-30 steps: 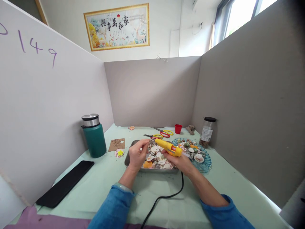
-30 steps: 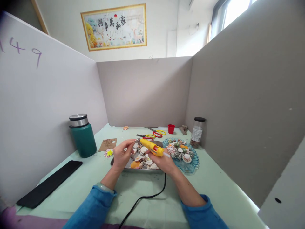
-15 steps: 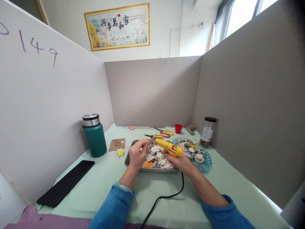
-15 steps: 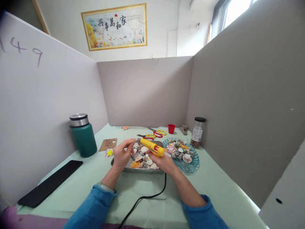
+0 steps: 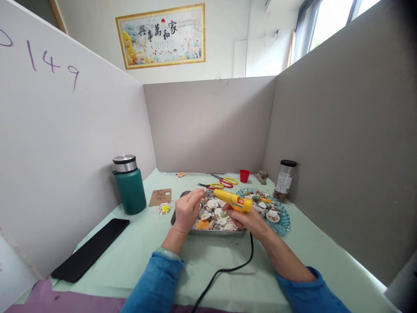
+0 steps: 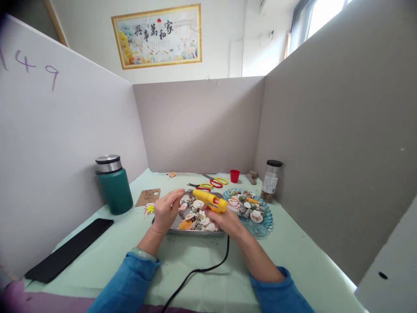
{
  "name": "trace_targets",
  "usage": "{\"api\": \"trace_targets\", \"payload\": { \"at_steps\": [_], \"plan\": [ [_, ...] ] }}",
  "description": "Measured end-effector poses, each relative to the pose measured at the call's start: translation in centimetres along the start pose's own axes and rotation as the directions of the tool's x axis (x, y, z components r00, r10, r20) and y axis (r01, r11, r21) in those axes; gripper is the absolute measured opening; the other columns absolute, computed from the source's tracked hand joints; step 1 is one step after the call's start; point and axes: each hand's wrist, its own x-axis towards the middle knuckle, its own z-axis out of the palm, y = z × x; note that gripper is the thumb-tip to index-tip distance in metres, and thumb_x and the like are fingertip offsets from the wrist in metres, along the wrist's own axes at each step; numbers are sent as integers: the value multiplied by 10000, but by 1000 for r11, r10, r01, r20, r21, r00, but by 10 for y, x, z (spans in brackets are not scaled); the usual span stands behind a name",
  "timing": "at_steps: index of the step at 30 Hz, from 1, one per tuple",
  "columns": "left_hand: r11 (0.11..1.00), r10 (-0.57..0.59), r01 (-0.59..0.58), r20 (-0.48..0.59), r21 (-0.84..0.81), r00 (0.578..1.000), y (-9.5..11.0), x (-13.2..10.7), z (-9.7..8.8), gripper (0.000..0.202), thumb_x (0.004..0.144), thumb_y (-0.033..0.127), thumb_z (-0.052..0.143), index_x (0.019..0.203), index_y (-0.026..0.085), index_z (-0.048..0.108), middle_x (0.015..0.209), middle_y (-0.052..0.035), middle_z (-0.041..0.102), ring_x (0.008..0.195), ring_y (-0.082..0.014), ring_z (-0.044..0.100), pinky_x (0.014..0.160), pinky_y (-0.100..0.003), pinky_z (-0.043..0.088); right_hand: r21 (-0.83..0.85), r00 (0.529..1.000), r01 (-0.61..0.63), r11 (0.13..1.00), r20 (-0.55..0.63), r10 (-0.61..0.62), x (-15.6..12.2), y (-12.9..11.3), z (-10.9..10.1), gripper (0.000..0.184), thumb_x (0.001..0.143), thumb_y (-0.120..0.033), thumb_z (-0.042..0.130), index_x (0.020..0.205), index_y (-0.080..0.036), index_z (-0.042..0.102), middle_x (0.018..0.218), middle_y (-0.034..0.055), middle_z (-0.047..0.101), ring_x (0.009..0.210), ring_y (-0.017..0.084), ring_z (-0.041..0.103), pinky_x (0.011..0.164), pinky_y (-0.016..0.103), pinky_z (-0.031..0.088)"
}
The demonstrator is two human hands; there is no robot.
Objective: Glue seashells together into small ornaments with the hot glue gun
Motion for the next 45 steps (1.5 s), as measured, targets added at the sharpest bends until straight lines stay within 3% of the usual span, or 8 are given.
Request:
{"api": "trace_targets", "payload": {
  "at_steps": [14, 24, 29, 33, 45],
  "plan": [
    [988, 68, -73, 40, 136, 997, 1, -2, -3, 233, 858, 117, 467, 956, 206, 659, 971, -62, 718, 843, -143, 680, 757, -252, 545, 46, 1000, -4, 999, 27, 3, -3, -5, 0, 170, 734, -246, 544, 876, -177, 608, 514, -73, 382, 432, 64, 353, 424, 205, 288],
    [999, -53, 53, -22, 14, 998, 6, 1, -1, 144, 852, 140, 511, 933, 187, 620, 915, -72, 712, 833, -151, 675, 773, -270, 538, 35, 1000, -7, 999, 9, 7, -3, -5, 1, 166, 735, -251, 544, 870, -183, 611, 490, -72, 394, 415, 68, 348, 424, 212, 297],
    [995, -98, 98, 6, -29, 995, 9, 1, -1, 126, 856, 149, 506, 909, 187, 614, 886, -56, 707, 769, -136, 676, 706, -238, 531, 24, 999, 26, 999, -38, -25, -2, -2, 3, 183, 743, -266, 545, 887, -179, 616, 509, -65, 413, 427, 70, 366, 432, 209, 316],
    [986, -156, 156, 10, -53, 988, 11, 2, -1, 112, 851, 159, 516, 891, 189, 616, 860, -45, 702, 701, -122, 669, 658, -221, 522, 14, 1000, 30, 999, -1, -30, -2, -2, 5, 182, 744, -277, 548, 882, -181, 618, 493, -70, 405, 418, 70, 352, 434, 207, 329],
    [957, -266, 265, 13, -116, 964, 12, 0, 0, 102, 848, 216, 531, 837, 186, 628, 785, -36, 695, 570, -111, 626, 622, -227, 507, 19, 1000, 24, 1000, -21, -23, -1, 0, 5, 195, 741, -268, 540, 896, -182, 621, 485, -68, 406, 421, 75, 358, 443, 211, 342]
  ]
}}
